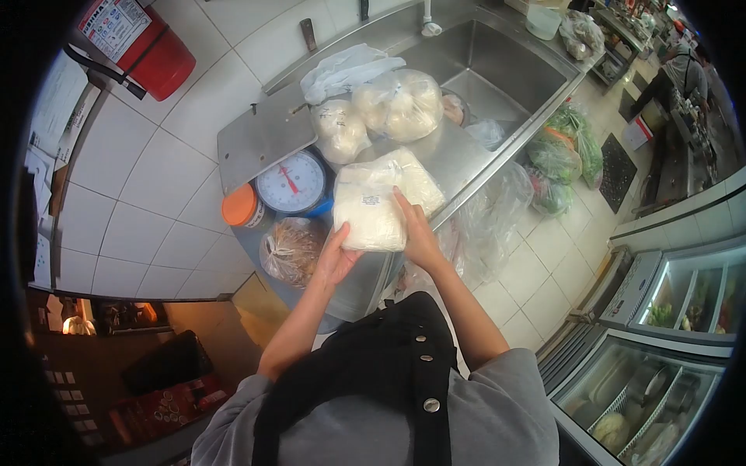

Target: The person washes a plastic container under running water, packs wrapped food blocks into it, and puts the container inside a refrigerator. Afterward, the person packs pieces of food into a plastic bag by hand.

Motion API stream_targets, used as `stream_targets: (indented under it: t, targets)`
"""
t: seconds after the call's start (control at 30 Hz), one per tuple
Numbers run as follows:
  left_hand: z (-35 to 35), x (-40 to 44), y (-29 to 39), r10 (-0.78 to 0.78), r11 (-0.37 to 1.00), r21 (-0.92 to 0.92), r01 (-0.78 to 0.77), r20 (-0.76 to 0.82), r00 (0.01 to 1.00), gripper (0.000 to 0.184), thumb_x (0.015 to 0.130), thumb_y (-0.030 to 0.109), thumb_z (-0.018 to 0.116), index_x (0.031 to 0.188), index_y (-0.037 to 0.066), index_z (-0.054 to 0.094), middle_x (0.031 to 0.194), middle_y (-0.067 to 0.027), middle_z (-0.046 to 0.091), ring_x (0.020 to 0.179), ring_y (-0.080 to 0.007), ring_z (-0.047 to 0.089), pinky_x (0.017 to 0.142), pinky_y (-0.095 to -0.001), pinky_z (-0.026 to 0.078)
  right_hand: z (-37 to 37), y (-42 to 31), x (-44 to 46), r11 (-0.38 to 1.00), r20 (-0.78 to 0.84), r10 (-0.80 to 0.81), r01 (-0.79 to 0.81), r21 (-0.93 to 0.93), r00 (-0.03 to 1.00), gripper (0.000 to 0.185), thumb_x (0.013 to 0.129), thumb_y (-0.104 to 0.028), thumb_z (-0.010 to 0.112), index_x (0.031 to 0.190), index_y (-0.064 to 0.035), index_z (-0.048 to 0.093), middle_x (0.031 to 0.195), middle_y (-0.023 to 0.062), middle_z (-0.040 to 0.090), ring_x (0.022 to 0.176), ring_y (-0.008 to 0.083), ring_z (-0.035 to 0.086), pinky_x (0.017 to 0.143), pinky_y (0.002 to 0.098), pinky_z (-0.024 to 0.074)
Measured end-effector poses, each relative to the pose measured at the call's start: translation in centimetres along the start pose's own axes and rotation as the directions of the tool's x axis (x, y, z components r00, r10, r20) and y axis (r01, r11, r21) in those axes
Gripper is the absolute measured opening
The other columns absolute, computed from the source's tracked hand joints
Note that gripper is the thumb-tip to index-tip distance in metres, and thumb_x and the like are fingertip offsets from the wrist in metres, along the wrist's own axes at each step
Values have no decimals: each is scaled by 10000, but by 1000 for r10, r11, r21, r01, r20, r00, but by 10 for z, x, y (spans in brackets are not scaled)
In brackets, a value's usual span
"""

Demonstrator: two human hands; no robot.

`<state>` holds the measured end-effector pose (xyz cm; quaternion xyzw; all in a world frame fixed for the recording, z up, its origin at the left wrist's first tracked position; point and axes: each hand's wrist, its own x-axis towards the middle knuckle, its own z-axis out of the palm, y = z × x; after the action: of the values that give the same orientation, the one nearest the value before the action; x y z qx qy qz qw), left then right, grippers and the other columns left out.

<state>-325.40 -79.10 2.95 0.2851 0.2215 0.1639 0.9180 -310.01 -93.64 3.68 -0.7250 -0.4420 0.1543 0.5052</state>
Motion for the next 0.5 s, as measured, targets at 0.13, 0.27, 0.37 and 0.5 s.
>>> stream_targets:
  t: [0.13,0.27,0.37,0.5]
  targets:
    - [4,-5,-1,-23,999,-29,24,13,1000,528,989,177,504,1448,36,284,1425,-147,432,1304,-287,454,1078,-437,415,4,4,-13,999,45,25,-27,36,999,935,730,-122,752,1498,-51,224,1510,188,312,1314,379,360,1097,415,304]
    - [-3,-4,-11,-1,999,-52,5,79,997,560,975,153,522,1459,118,242,1410,-132,431,1283,-287,474,1028,-463,458,3,3,-24,1000,10,-2,2,14,1000,1006,711,-141,786,1508,-48,178,1506,201,294,1326,375,340,1116,418,280]
    - [-2,-8,-15,-1,998,-55,5,73,997,568,968,134,524,1463,122,244,1410,-129,428,1286,-278,470,1018,-452,466,1,0,-30,999,-2,-35,35,32,999,1028,705,-154,800,1509,-51,168,1526,194,261,1338,370,331,1123,424,270]
    - [4,-16,-13,1,997,-83,7,104,995,574,955,95,529,1462,138,263,1402,-116,439,1273,-262,482,989,-420,485,0,2,-35,993,-52,-109,111,34,993,1035,692,-196,818,1506,-61,194,1449,200,348,1266,388,379,1094,433,301]
